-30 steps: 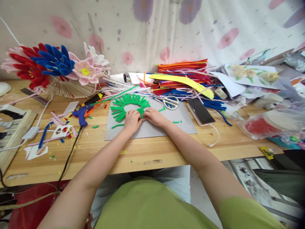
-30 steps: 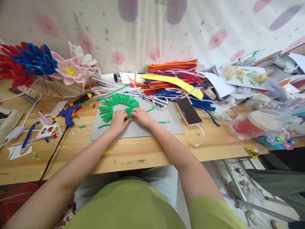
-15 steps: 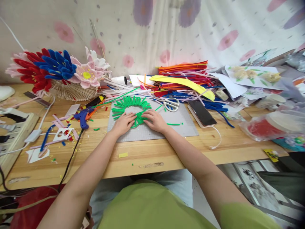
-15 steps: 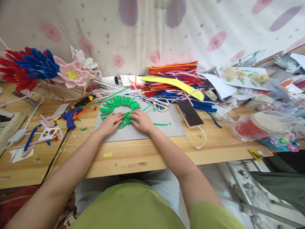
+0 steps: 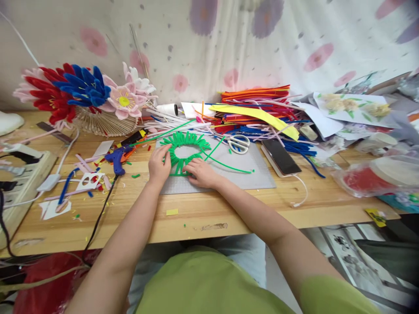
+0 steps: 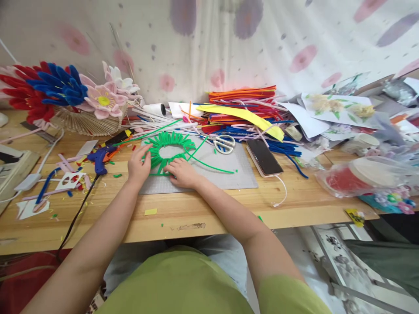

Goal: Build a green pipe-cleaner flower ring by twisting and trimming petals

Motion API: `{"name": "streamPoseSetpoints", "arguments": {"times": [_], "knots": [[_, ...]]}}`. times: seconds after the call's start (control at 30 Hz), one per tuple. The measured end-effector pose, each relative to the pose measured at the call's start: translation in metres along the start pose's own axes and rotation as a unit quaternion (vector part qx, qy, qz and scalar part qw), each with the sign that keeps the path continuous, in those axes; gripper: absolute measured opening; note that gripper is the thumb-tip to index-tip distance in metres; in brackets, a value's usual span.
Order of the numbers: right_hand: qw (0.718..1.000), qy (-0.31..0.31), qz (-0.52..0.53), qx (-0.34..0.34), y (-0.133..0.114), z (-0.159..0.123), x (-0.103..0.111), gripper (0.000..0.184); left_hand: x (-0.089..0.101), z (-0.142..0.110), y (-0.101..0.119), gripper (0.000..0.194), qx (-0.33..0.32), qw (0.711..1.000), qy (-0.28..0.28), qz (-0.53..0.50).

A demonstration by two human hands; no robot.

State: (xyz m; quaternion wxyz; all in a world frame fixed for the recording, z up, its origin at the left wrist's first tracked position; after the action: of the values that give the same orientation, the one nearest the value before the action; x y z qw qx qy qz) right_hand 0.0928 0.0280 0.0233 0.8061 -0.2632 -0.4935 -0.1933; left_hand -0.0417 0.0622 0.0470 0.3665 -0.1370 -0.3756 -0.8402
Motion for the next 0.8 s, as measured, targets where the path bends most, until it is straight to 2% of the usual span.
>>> {"name": "streamPoseSetpoints", "arguments": {"times": [0.07,0.13,0.2,0.27,0.37,0.43,0.53,0.6,0.7,0.8], "knots": [[1.0,0.006,0.01,-0.027,0.002,0.002,-0.002,0.028,0.012,0.002,-0.012,0.029,0.03,0.998,0.055,0.011],[0.998,0.02,0.011,-0.062,0.009,0.001,0.0,0.024,0.019,0.003,-0.02,0.027,0.04,0.995,0.086,0.016],[0.994,0.042,0.003,-0.097,0.018,-0.001,0.006,0.016,0.021,0.003,-0.021,0.025,0.034,0.995,0.097,0.013],[0.99,0.067,-0.013,-0.123,0.028,-0.005,0.014,0.017,0.018,0.002,-0.016,0.025,0.017,0.997,0.081,0.004],[0.989,0.082,-0.017,-0.118,0.036,-0.013,0.021,0.015,0.002,-0.003,-0.002,0.031,-0.012,1.0,0.011,-0.017],[0.991,0.08,0.021,-0.104,0.039,-0.019,0.022,0.012,-0.015,-0.01,0.007,0.037,-0.033,0.997,-0.064,-0.03],[0.979,0.078,0.141,-0.126,0.049,-0.027,0.023,0.017,-0.046,-0.025,0.017,0.042,-0.069,0.973,-0.219,-0.03],[0.957,0.067,0.242,-0.148,0.057,-0.031,0.026,0.016,-0.059,-0.033,0.018,0.04,-0.082,0.956,-0.283,-0.008],[0.911,0.045,0.37,-0.175,0.063,-0.036,0.035,0.017,-0.064,-0.037,0.017,0.04,-0.092,0.949,-0.299,0.022],[0.859,0.079,0.444,-0.241,0.074,-0.044,0.046,0.021,-0.061,-0.035,0.019,0.041,-0.105,0.951,-0.287,0.042]]}}
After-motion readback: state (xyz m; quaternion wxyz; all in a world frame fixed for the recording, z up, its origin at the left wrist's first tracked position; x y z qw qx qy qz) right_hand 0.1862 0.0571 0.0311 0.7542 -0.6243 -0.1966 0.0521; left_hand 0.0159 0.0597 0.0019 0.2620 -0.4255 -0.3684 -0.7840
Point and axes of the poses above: each hand's wrist, its own z-axis towards the middle knuckle, its own x-axis out of the back of the hand, y = z × x, the point moved 7 cm from there along z, towards the middle knuckle, and after that the axes turned 6 degrees about y, right-handed, at the moved point
